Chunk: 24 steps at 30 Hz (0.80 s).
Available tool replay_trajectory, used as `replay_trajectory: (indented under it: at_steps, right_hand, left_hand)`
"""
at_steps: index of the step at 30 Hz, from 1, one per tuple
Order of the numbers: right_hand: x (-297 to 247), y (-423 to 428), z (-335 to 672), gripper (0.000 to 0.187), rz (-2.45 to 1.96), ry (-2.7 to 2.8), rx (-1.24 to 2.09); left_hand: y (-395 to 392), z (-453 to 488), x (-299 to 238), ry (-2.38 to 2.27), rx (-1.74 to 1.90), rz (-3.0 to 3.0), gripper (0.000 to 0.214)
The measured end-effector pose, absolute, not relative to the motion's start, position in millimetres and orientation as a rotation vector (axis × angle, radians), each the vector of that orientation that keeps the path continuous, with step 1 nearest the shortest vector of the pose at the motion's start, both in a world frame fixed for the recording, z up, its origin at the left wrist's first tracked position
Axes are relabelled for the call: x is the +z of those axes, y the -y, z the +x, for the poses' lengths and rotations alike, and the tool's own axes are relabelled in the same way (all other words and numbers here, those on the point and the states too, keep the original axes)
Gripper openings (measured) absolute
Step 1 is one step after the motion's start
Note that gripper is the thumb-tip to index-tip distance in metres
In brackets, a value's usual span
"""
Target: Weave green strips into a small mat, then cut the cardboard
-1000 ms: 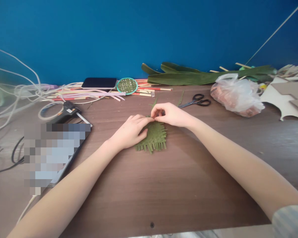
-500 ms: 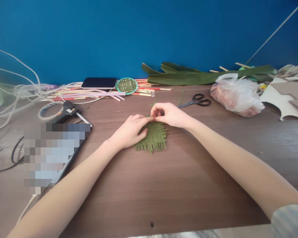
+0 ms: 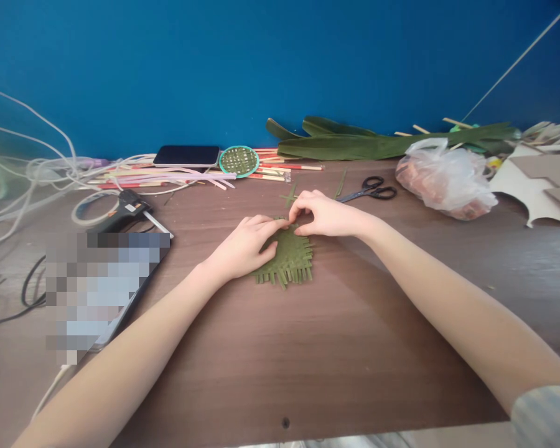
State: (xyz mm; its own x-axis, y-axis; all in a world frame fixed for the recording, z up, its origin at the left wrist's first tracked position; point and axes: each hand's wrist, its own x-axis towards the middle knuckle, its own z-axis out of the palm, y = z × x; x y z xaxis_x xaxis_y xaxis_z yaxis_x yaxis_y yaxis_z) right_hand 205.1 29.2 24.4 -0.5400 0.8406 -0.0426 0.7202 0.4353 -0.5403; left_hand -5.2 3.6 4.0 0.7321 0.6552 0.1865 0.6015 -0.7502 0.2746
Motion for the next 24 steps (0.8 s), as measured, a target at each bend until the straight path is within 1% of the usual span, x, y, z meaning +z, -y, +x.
replay_trajectory:
  at_steps: [4,10,24]
  right_hand:
    - [25.2,-28.4,204.9,0.014,-1.356,2.466,0.790]
    - [22.6,-29.1,207.4,0.017,-1.343,2.453,0.747]
    - [20.2,-30.1,207.0,0.013,-1.257,2.447,0.744]
  left_hand:
    - [-2.8,-5.1,4.7,-1.008,0.400,2.739,0.042]
    - [-2.7,-4.8,5.0,-1.022,0.394,2.720,0.042]
    - [-3.3,-5.3,3.5,-1.016,0.402,2.739,0.042]
